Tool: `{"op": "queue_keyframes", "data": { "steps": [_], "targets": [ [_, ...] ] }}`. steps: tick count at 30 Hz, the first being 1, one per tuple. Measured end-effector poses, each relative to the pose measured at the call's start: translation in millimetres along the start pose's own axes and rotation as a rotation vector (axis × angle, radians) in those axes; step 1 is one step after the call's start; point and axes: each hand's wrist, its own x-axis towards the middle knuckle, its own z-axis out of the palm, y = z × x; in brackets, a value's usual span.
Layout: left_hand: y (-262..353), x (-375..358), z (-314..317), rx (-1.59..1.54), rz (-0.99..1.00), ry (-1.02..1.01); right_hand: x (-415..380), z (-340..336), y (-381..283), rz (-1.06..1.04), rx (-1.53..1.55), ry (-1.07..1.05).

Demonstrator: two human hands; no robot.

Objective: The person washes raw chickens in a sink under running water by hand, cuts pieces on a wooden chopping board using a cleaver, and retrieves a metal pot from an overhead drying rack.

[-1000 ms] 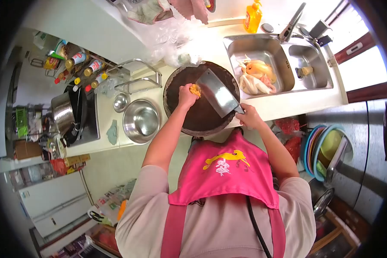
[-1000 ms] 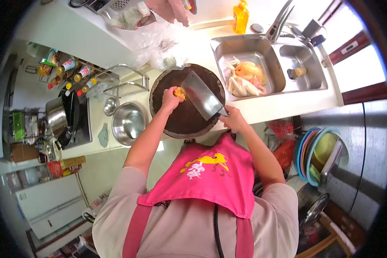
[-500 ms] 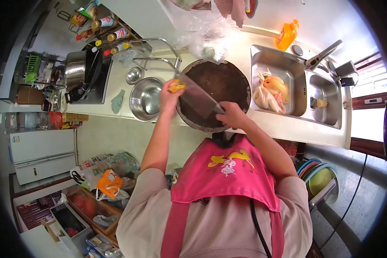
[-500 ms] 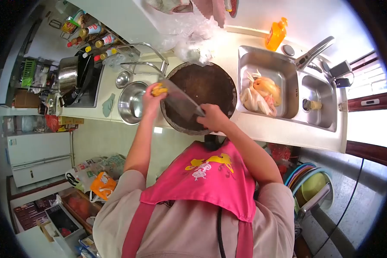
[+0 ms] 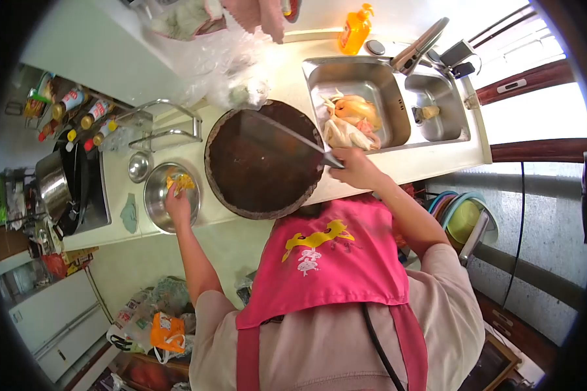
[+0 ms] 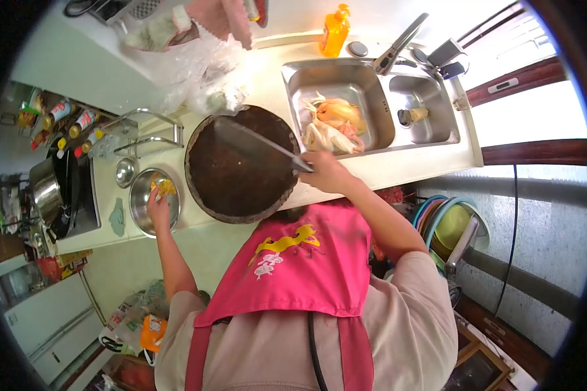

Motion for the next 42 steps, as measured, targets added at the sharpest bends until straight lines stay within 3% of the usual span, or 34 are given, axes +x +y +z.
{"op": "queue_keyframes", "data": {
  "steps": [4,7,9,12,15,17,20,22,23,27,28,31,35,39,42],
  "targets": [
    [50,-26,13,-0.052,0.299,0.187,-58,-43,37,0.363,0.374,0.271],
    [161,-67,46,-0.33,0.208,0.041,-89,-69,62,0.431,0.507,0.418],
    [218,-84,87,-0.327,0.385,-0.08,-104,-86,81,0.446,0.507,0.498],
    [300,-110,168,-0.382,0.476,-0.293,-118,-115,129,0.452,0.564,0.544],
    [336,-114,274,-0.254,0.38,-0.613,-122,-145,165,0.483,0.607,0.541],
    [327,-107,353,-0.093,0.395,-0.679,-125,-163,188,0.475,0.622,0.524],
    [316,-99,422,0.289,0.195,-0.722,-131,-184,205,0.533,0.603,0.486],
    [297,-102,451,0.497,0.431,-0.699,-134,-198,212,0.561,0.603,0.476],
    [299,-107,454,0.602,0.549,-0.686,-137,-202,212,0.569,0.62,0.475],
    [299,-96,460,0.896,0.661,-0.822,-148,-207,221,0.593,0.649,0.488],
    [294,-92,465,0.862,0.593,-0.85,-150,-209,224,0.585,0.668,0.492],
    [309,-83,440,0.576,0.684,-1.097,-154,-212,232,0.57,0.701,0.488],
    [364,-135,384,0.1,0.747,-0.993,-157,-223,236,0.561,0.691,0.491],
    [363,-161,363,0.19,0.812,-0.917,-157,-225,240,0.524,0.725,0.506],
    [369,-170,342,0.197,0.662,-0.947,-154,-227,238,0.541,0.728,0.499]
  ]
}}
